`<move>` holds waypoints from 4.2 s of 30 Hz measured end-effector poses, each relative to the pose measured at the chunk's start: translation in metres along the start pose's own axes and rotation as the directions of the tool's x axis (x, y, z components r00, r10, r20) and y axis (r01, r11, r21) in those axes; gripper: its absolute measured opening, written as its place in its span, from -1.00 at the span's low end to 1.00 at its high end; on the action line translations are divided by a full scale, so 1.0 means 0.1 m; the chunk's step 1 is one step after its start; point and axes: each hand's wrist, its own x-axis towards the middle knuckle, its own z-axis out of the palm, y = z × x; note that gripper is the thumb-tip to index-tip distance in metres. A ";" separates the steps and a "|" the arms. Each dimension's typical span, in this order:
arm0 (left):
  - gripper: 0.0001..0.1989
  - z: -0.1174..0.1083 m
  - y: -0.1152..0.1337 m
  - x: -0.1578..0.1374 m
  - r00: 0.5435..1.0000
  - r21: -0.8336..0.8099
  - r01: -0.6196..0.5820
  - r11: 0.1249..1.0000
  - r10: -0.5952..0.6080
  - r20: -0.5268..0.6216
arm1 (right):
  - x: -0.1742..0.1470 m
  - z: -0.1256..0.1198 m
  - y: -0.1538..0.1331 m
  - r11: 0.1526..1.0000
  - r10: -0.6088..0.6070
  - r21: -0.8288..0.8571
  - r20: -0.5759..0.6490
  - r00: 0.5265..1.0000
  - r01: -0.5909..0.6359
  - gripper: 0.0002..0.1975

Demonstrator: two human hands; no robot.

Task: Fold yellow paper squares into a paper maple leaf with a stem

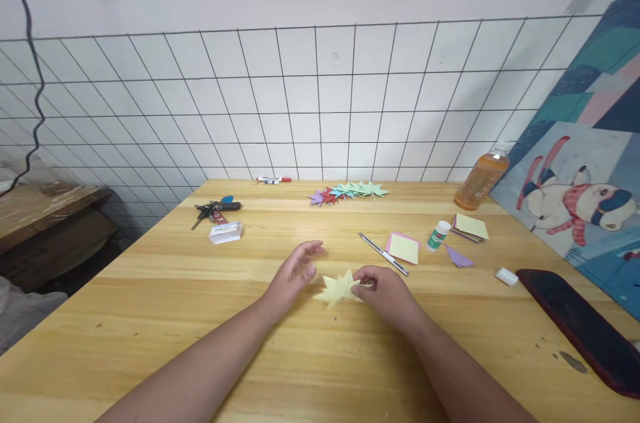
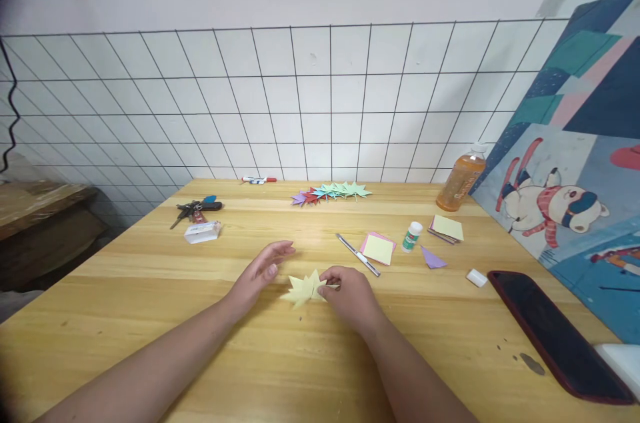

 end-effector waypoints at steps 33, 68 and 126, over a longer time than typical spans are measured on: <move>-0.34 0.38 0.12 -0.08 0.915 -0.257 0.290 0.922 -0.346 -0.209 | 0.00 0.14 -0.10 0.931 -0.045 0.365 0.043 0.998 0.026 -0.70; -0.56 0.39 0.19 -0.14 0.972 0.067 0.234 0.970 -0.234 -0.002 | -0.06 0.14 -0.13 0.985 -0.123 0.123 0.037 0.992 0.118 -0.90; -0.49 0.34 0.19 -0.09 0.943 -0.284 0.248 0.926 -0.298 -0.149 | -0.05 0.19 -0.08 0.980 -0.022 0.196 0.185 0.982 -0.015 -0.76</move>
